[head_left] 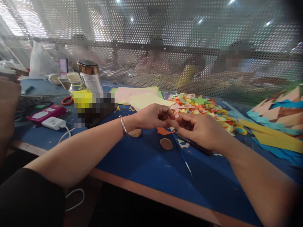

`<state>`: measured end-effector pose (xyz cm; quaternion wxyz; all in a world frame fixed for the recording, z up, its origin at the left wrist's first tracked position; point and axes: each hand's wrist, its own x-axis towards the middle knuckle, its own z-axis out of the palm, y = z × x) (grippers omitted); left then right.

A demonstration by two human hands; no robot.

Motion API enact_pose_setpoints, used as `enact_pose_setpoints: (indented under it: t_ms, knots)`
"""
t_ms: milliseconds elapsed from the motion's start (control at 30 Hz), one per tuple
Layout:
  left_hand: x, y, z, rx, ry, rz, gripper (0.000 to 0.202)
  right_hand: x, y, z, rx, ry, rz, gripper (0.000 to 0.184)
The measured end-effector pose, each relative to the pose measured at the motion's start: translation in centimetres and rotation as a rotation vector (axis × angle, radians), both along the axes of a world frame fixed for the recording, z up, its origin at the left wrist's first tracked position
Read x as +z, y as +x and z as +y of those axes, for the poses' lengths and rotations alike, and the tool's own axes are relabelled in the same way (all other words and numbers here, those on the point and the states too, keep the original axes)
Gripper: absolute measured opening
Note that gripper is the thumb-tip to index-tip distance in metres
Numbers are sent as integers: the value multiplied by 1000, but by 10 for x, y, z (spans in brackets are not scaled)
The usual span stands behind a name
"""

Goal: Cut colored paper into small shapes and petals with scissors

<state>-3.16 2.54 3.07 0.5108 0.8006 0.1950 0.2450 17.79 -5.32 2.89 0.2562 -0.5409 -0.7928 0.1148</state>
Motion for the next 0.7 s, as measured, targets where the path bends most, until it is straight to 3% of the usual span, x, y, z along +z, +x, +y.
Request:
enact_pose_setpoints:
  t_ms: [133,267,333,533,700]
  knots:
    - [0,-3,6,70,-94,-17,16,-1,5,2,-22,63,25,21]
    - [-2,-1,5,280,-368,-51,15,-3,9,4,-60,231,30,16]
    - [-1,1,3,326,-505,-101,17,-3,6,3,-52,311,-4,14]
    - [1,6,-5,291,-729,-186,18,-2,-6,-3,25,515,-152,17]
    - [0,11,-12,269,-800,-224,18,0,-7,-4,51,531,-201,20]
